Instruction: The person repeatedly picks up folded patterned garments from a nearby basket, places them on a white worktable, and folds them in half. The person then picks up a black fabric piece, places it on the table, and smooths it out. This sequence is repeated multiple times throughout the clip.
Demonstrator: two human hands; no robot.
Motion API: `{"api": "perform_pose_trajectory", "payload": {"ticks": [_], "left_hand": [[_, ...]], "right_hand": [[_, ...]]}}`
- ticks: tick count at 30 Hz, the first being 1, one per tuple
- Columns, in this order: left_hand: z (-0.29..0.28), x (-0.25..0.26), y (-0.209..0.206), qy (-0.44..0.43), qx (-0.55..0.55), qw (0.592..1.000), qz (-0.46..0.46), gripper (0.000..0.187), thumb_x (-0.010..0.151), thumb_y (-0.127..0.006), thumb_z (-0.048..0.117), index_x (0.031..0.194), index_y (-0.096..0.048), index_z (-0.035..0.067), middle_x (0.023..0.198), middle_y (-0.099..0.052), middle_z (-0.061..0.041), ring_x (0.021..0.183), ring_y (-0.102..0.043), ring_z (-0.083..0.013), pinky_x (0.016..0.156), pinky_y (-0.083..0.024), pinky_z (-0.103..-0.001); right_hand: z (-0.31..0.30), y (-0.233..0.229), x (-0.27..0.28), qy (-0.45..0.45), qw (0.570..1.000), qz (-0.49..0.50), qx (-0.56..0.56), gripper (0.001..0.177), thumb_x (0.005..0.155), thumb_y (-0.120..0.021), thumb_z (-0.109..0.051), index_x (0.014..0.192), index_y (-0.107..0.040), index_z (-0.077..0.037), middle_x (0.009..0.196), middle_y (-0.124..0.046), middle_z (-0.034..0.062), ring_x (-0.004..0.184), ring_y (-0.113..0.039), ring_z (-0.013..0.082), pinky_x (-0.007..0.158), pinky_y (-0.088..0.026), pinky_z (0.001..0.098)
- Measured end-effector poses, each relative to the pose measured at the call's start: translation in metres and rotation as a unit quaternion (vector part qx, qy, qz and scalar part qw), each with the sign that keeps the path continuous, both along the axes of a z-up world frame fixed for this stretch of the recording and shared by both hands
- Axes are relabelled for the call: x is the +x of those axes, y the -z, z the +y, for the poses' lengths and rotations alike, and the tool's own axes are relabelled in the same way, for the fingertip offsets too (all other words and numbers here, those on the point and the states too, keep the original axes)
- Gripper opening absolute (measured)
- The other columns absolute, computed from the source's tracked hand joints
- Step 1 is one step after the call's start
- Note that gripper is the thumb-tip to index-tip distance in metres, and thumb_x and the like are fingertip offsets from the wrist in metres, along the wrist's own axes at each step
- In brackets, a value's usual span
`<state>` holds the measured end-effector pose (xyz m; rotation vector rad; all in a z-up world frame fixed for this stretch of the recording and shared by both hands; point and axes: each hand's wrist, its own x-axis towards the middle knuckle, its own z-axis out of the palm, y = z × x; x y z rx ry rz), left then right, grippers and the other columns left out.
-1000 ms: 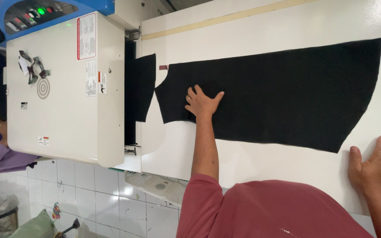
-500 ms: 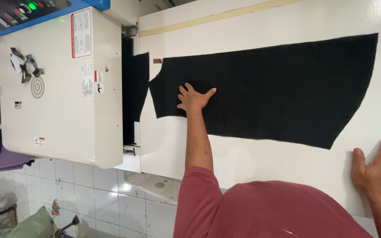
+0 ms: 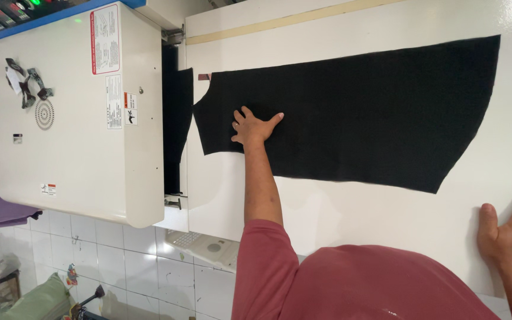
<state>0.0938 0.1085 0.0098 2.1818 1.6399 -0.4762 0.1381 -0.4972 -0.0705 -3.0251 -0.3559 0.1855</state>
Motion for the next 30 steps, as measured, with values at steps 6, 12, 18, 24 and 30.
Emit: {"api": "perform_pose_trajectory", "payload": {"ticks": [6,12,18,24,30], "left_hand": [[0.010,-0.003,0.002,0.002,0.007,1.000,-0.005,0.130,0.061,-0.078,0.079,0.160,-0.025,0.012,0.166,-0.020,-0.020,0.151,-0.027,-0.0404,0.112,-0.028,-0.072],[0.021,-0.005,0.001,-0.001,0.006,1.000,-0.006,0.131,0.061,-0.078,0.079,0.159,-0.025,0.012,0.166,-0.020,-0.019,0.151,-0.026,-0.0392,0.113,-0.027,-0.072],[0.031,-0.006,0.001,-0.011,0.004,1.000,-0.007,0.131,0.061,-0.079,0.079,0.160,-0.025,0.013,0.167,-0.019,-0.018,0.151,-0.026,-0.0383,0.114,-0.027,-0.071],[0.043,-0.010,0.001,-0.015,0.006,1.000,-0.003,0.131,0.061,-0.079,0.079,0.160,-0.025,0.013,0.167,-0.019,-0.017,0.152,-0.025,-0.0375,0.114,-0.026,-0.070],[0.055,-0.013,0.002,-0.013,0.010,1.000,0.007,0.130,0.061,-0.078,0.080,0.160,-0.024,0.014,0.167,-0.019,-0.017,0.152,-0.025,-0.0365,0.115,-0.025,-0.070]], "right_hand": [[0.012,-0.017,0.002,0.028,0.999,0.040,0.000,0.066,0.116,-0.062,-0.034,0.152,-0.038,0.015,0.118,-0.058,0.0299,0.089,-0.069,0.0333,0.074,-0.055,0.0418],[0.003,-0.004,0.003,0.035,0.998,0.053,-0.006,0.065,0.112,-0.063,-0.031,0.150,-0.038,0.015,0.119,-0.059,0.0317,0.093,-0.069,0.0370,0.078,-0.056,0.0456],[0.005,-0.003,0.002,0.024,0.999,0.024,0.008,0.064,0.115,-0.063,-0.029,0.150,-0.038,0.018,0.118,-0.060,0.0357,0.094,-0.070,0.0380,0.079,-0.058,0.0438],[0.042,-0.050,0.006,0.067,0.993,0.089,0.028,0.058,0.110,-0.061,-0.019,0.146,-0.042,0.022,0.082,-0.064,0.0322,0.060,-0.068,0.0377,0.053,-0.057,0.0419],[0.054,-0.068,0.010,0.075,0.985,0.123,0.095,0.044,0.110,-0.058,-0.014,0.135,-0.045,0.020,0.082,-0.065,0.0335,0.061,-0.068,0.0385,0.054,-0.056,0.0437]]}}
